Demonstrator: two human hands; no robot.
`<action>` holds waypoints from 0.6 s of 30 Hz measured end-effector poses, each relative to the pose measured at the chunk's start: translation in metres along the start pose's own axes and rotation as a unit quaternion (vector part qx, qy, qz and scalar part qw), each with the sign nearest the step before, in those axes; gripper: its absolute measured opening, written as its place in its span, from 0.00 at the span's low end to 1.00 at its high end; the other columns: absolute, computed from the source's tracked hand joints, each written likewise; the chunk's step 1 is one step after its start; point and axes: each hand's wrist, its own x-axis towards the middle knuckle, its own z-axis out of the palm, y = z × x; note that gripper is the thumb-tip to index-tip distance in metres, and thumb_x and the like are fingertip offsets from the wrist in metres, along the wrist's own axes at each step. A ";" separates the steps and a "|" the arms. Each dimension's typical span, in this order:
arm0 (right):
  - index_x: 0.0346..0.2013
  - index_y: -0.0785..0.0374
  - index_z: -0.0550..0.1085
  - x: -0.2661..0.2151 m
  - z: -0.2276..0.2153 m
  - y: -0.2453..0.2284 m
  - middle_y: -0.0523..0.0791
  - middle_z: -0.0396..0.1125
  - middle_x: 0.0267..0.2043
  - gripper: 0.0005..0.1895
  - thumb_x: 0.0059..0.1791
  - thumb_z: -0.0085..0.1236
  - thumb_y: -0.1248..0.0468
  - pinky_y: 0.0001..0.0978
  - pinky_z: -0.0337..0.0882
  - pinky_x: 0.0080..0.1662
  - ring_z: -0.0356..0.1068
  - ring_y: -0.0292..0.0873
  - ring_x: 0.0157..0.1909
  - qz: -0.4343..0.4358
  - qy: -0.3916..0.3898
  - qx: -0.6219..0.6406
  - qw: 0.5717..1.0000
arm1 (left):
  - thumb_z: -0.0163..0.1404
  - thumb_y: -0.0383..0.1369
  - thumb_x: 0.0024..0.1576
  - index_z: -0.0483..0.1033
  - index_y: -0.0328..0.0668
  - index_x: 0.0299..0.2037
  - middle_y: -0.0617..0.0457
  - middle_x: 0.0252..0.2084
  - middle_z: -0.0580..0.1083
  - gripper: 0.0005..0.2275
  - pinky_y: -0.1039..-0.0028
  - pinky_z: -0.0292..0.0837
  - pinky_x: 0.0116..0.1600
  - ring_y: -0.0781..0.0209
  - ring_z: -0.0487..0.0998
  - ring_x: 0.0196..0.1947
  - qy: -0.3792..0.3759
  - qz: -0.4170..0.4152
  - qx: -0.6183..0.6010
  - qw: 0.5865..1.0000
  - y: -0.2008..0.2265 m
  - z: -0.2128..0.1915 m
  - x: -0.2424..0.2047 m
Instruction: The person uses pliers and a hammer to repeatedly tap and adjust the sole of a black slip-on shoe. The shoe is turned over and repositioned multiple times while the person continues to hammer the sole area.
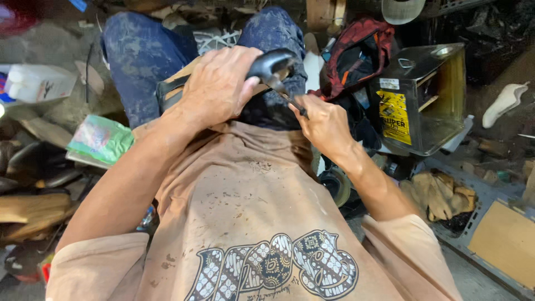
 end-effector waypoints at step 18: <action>0.47 0.61 0.71 0.012 -0.054 -0.003 0.51 0.72 0.42 0.17 0.57 0.45 0.51 0.51 0.65 0.42 0.70 0.61 0.45 0.108 -0.293 0.043 0.949 | 0.44 0.41 0.64 0.70 0.45 0.56 0.49 0.49 0.73 0.15 0.52 0.64 0.48 0.44 0.74 0.44 0.033 -0.047 -0.007 0.998 0.000 0.011 0.012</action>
